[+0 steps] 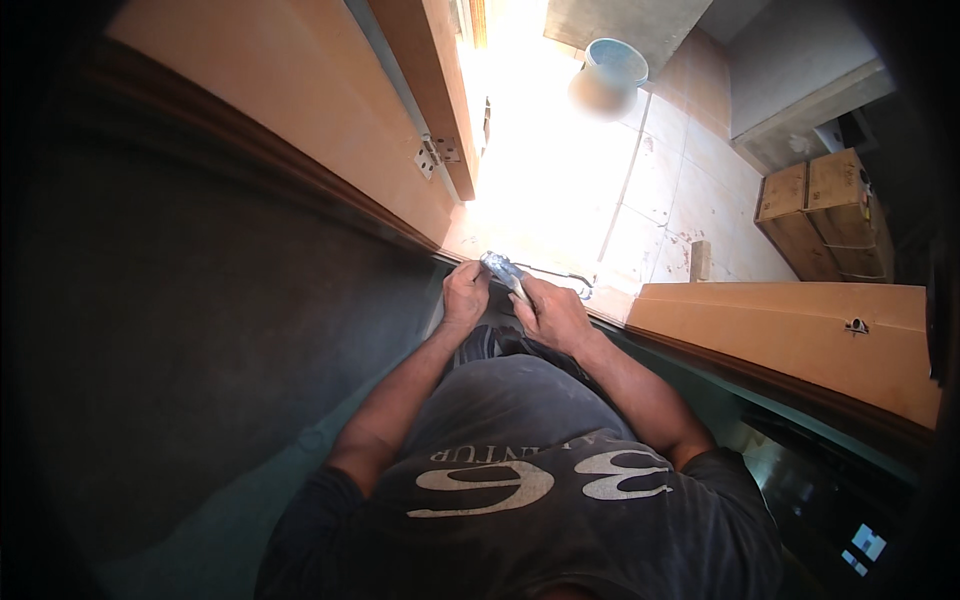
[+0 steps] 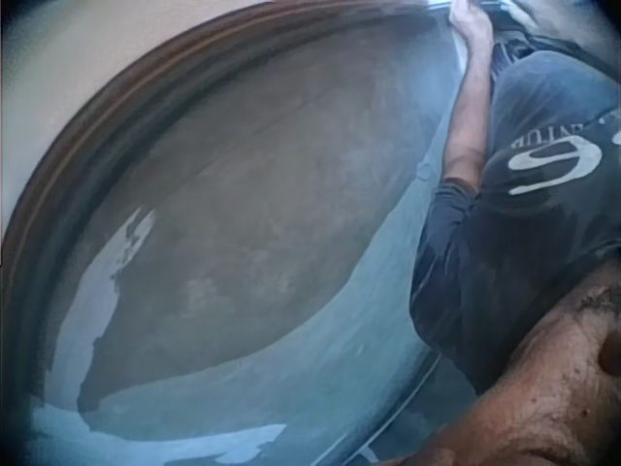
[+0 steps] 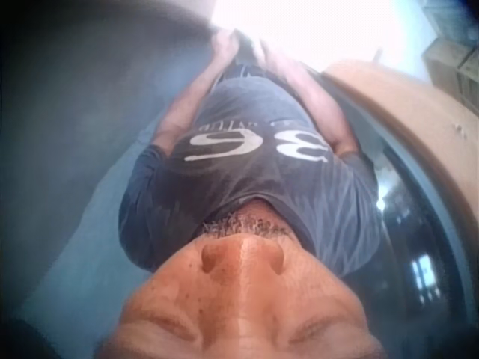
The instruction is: The person uses a hammer to drive nails into a door frame, then uses a power drill to secure a metal plate. The person also uses a screwdriver to adjust a hinge. The task involves installing or repairing door hardware.
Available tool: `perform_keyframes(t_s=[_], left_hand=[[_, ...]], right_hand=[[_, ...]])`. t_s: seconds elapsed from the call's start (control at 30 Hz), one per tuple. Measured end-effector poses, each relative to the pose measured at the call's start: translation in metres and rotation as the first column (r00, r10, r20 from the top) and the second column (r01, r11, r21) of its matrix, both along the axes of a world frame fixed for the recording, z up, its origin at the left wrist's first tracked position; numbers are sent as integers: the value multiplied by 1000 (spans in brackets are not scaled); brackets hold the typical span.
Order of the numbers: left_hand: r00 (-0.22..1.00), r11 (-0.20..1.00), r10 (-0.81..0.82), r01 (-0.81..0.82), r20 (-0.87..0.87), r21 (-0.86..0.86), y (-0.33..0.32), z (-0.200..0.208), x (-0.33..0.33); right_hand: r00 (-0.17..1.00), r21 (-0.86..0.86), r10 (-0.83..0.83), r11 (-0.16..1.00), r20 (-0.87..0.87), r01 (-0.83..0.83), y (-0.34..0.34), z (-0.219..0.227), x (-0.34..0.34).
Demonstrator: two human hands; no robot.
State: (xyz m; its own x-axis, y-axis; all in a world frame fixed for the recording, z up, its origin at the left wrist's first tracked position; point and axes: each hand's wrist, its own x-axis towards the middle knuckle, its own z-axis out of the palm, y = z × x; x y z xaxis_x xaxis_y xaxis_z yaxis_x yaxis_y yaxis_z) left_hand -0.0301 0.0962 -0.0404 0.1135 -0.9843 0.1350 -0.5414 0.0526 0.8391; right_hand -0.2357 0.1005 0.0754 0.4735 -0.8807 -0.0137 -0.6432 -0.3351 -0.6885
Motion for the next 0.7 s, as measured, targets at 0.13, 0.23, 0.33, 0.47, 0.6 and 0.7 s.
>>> perform_keyframes(t_s=[0.13, 0.23, 0.33, 0.47, 0.6, 0.7], left_hand=[[999, 999, 3, -4, -33, -40, -1, 0, -2], [998, 1000, 10, -11, -69, -3, 0, 7, -5], [998, 1000, 12, -12, -58, 6, -1, 14, -7], [999, 1000, -7, 6, -52, -20, 1, 6, -2], [996, 997, -80, 81, -47, 21, 1, 16, -5], [992, 993, -118, 118, 43, 6, -2, 19, -3]], right_hand=[[985, 70, 20, 998, -170, -8, -7, -8, 2], [999, 8, -31, 999, -27, 31, -1, -4, 1], [982, 69, 19, 998, -189, -7, -7, -9, -2], [989, 170, -148, 974, -23, 150, -5, 8, -4], [959, 168, -276, 950, 67, 262, 10, 17, -29], [928, 141, -357, 929, 103, 342, 23, 10, -49]])
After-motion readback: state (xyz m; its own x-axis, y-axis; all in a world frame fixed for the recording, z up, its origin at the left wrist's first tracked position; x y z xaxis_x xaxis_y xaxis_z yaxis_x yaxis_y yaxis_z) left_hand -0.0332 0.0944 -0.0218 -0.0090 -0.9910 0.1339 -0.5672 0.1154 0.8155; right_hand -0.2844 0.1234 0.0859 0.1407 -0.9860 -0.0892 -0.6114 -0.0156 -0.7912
